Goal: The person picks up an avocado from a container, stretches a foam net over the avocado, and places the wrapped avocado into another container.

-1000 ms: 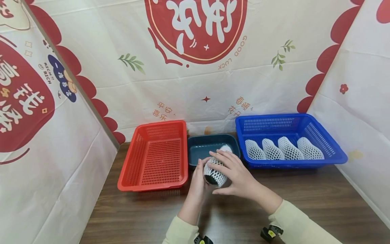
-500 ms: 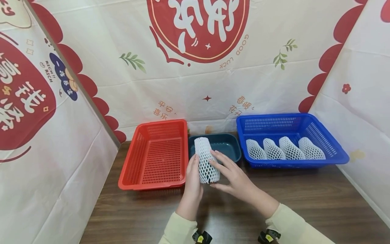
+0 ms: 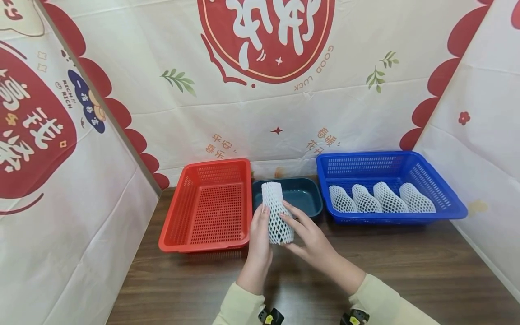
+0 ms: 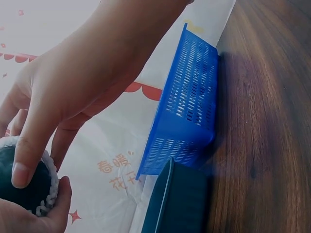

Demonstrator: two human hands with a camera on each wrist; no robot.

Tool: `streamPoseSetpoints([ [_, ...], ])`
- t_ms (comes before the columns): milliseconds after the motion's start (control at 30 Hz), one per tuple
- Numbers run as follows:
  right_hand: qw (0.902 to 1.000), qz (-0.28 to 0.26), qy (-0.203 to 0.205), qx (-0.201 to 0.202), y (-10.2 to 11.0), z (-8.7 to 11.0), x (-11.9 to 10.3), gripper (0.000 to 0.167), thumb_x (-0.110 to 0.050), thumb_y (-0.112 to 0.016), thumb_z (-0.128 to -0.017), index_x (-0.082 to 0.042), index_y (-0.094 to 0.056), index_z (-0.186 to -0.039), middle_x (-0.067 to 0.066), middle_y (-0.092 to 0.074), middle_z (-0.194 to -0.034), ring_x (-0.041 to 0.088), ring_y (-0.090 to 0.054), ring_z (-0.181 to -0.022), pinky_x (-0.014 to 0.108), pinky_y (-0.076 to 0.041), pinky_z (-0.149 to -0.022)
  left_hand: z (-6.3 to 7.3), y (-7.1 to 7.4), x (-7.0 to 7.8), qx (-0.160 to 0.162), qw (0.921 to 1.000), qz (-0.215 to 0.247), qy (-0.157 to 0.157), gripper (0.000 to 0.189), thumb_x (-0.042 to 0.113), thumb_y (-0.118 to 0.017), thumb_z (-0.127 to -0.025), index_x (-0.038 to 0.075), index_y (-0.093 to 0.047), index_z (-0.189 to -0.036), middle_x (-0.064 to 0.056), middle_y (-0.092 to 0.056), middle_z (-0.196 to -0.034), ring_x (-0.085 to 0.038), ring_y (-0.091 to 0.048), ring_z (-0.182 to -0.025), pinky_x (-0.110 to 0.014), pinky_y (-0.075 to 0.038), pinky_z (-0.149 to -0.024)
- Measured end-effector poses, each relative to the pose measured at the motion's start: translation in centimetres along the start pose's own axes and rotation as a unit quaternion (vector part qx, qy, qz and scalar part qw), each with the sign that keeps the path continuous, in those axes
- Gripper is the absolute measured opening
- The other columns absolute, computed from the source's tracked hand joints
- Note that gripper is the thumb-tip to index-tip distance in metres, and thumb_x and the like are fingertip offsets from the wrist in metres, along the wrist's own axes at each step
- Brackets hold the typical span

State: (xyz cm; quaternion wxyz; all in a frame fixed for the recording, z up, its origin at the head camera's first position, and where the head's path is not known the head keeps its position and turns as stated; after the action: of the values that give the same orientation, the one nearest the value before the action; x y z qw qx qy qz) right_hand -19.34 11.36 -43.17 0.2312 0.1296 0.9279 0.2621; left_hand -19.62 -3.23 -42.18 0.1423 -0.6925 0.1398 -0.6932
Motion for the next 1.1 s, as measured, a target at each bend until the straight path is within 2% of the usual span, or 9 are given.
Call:
streamPoseSetpoints([
  [200, 0.9998, 0.002, 0.010, 0.018, 0.0, 0.0, 0.0, 0.053, -0.036, -0.054, -0.099, 0.002, -0.052, -0.135, 0.023, -0.039, -0.147, 0.032, -0.043, -0.132, 0.027, -0.033, -0.108, 0.0, -0.2, 0.1, -0.003, 1.0000, -0.005, -0.002, 0.054, 0.040, -0.044, -0.103, 0.009, -0.037, -0.147, -0.011, -0.049, -0.137, -0.024, -0.053, -0.118, -0.036, -0.048, -0.096],
  [533, 0.9997, 0.006, 0.012, 0.022, 0.3, -0.3, 0.0, 0.047, -0.032, -0.048, -0.102, 0.001, -0.053, -0.135, 0.023, -0.039, -0.147, 0.031, -0.044, -0.131, 0.029, -0.036, -0.107, -0.1, -0.4, 0.1, -0.004, 0.9998, -0.019, -0.010, 0.056, 0.042, -0.044, -0.102, 0.012, -0.034, -0.149, -0.008, -0.047, -0.140, -0.023, -0.051, -0.121, -0.037, -0.044, -0.100],
  [733, 0.9993, -0.012, 0.025, 0.024, 0.7, -0.6, 0.2, 0.054, -0.034, -0.059, -0.095, 0.001, -0.051, -0.136, 0.025, -0.037, -0.147, 0.036, -0.043, -0.130, 0.027, -0.036, -0.107, -0.3, -0.4, 0.6, -0.003, 0.9995, -0.029, -0.015, 0.055, 0.041, -0.045, -0.102, 0.012, -0.034, -0.148, -0.009, -0.048, -0.138, -0.024, -0.051, -0.121, -0.040, -0.043, -0.102],
  [833, 0.9994, 0.000, 0.027, 0.023, 0.9, -0.7, 0.0, 0.061, -0.039, -0.062, -0.092, 0.001, -0.050, -0.137, 0.025, -0.036, -0.148, 0.036, -0.040, -0.132, 0.029, -0.031, -0.110, -0.4, -0.4, 0.6, 0.006, 0.9992, -0.029, -0.027, 0.056, 0.038, -0.046, -0.103, 0.009, -0.033, -0.148, -0.012, -0.048, -0.137, -0.025, -0.051, -0.120, -0.041, -0.044, -0.101],
  [933, 0.9978, 0.024, 0.047, 0.040, 1.1, -0.8, -0.5, 0.059, -0.040, -0.061, -0.093, 0.002, -0.054, -0.133, 0.023, -0.043, -0.144, 0.038, -0.041, -0.130, 0.034, -0.027, -0.113, -0.5, -0.4, 0.5, 0.014, 0.9988, -0.029, -0.037, 0.055, 0.035, -0.048, -0.102, 0.008, -0.032, -0.147, -0.012, -0.048, -0.136, -0.024, -0.051, -0.118, -0.039, -0.045, -0.100],
  [1033, 0.9945, 0.037, 0.074, 0.065, 1.2, -1.1, -0.9, 0.051, -0.036, -0.059, -0.094, 0.004, -0.061, -0.125, 0.020, -0.053, -0.135, 0.038, -0.047, -0.124, 0.039, -0.029, -0.111, -0.5, -0.5, 0.5, 0.014, 0.9989, -0.022, -0.040, 0.055, 0.033, -0.049, -0.102, 0.008, -0.030, -0.147, -0.012, -0.047, -0.137, -0.024, -0.050, -0.119, -0.039, -0.045, -0.100],
  [1100, 0.9933, 0.041, 0.076, 0.077, 1.3, -1.2, -1.1, 0.046, -0.034, -0.059, -0.094, 0.003, -0.064, -0.122, 0.019, -0.057, -0.131, 0.037, -0.049, -0.119, 0.039, -0.031, -0.109, -0.5, -0.6, 0.4, 0.012, 0.9991, -0.018, -0.038, 0.055, 0.033, -0.048, -0.103, 0.009, -0.029, -0.148, -0.011, -0.045, -0.139, -0.024, -0.049, -0.121, -0.040, -0.043, -0.101],
])
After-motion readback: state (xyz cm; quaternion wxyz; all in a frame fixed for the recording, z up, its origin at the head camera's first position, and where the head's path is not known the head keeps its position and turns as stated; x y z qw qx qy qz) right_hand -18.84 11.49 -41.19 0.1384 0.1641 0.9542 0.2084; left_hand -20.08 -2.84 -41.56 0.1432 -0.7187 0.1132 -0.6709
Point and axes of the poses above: each hand's wrist, its own z-axis away from the middle knuckle, its own y-axis out of the back of the hand, x = y × z, the point moved 2 cm from there along -z, towards the middle knuckle
